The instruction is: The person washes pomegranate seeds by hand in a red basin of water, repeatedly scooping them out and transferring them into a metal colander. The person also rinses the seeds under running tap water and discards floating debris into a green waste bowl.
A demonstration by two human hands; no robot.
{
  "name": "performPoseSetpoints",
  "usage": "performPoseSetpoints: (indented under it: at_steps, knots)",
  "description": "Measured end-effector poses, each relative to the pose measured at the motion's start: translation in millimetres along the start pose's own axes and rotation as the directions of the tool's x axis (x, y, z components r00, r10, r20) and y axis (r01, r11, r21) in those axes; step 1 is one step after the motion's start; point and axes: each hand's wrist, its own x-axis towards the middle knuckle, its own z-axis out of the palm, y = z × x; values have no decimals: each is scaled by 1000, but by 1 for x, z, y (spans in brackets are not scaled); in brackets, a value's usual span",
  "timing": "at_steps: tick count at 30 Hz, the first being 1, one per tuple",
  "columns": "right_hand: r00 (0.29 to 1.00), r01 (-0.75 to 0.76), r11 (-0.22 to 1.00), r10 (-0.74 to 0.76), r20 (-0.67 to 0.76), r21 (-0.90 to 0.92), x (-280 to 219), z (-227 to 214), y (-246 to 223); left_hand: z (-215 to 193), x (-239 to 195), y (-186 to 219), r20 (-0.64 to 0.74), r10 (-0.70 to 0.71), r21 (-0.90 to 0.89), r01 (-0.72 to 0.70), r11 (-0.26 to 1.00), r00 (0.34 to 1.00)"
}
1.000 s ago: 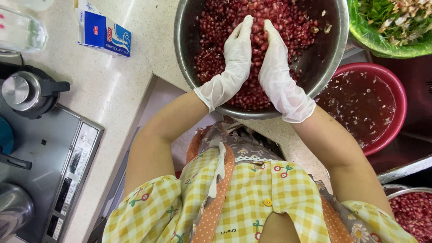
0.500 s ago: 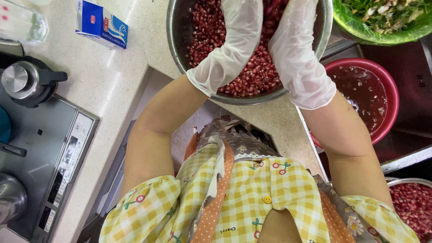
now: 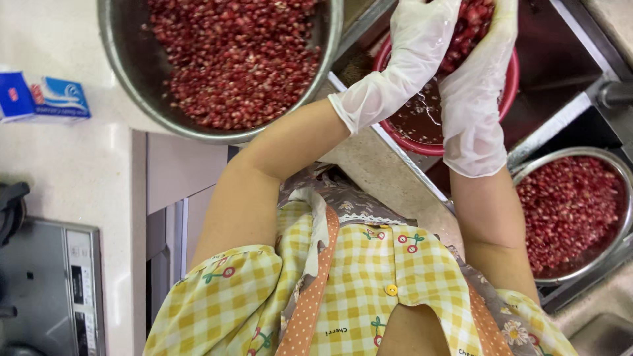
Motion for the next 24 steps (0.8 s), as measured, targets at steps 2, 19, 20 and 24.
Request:
performPoseSetpoints:
  at_steps: [2,19,20,24]
  knots:
    - [993,-36,995,46,-112,91,-1,-48,3,34,-13,-31,50,-30,-25,31,999,998]
    - [473,-693,695,235,-849,-194,21,-237,29,37,5,-56,619,-204,240,65,969,758]
    - [462,-689,685,166,-871,-235,22,-224,23,13,15,-51,626,-169,342,-73,937,761]
    - [802,-355,803,-2,-598,-479,33,-133,-2,-125,80,-33,600,-50,683,-479,551,798]
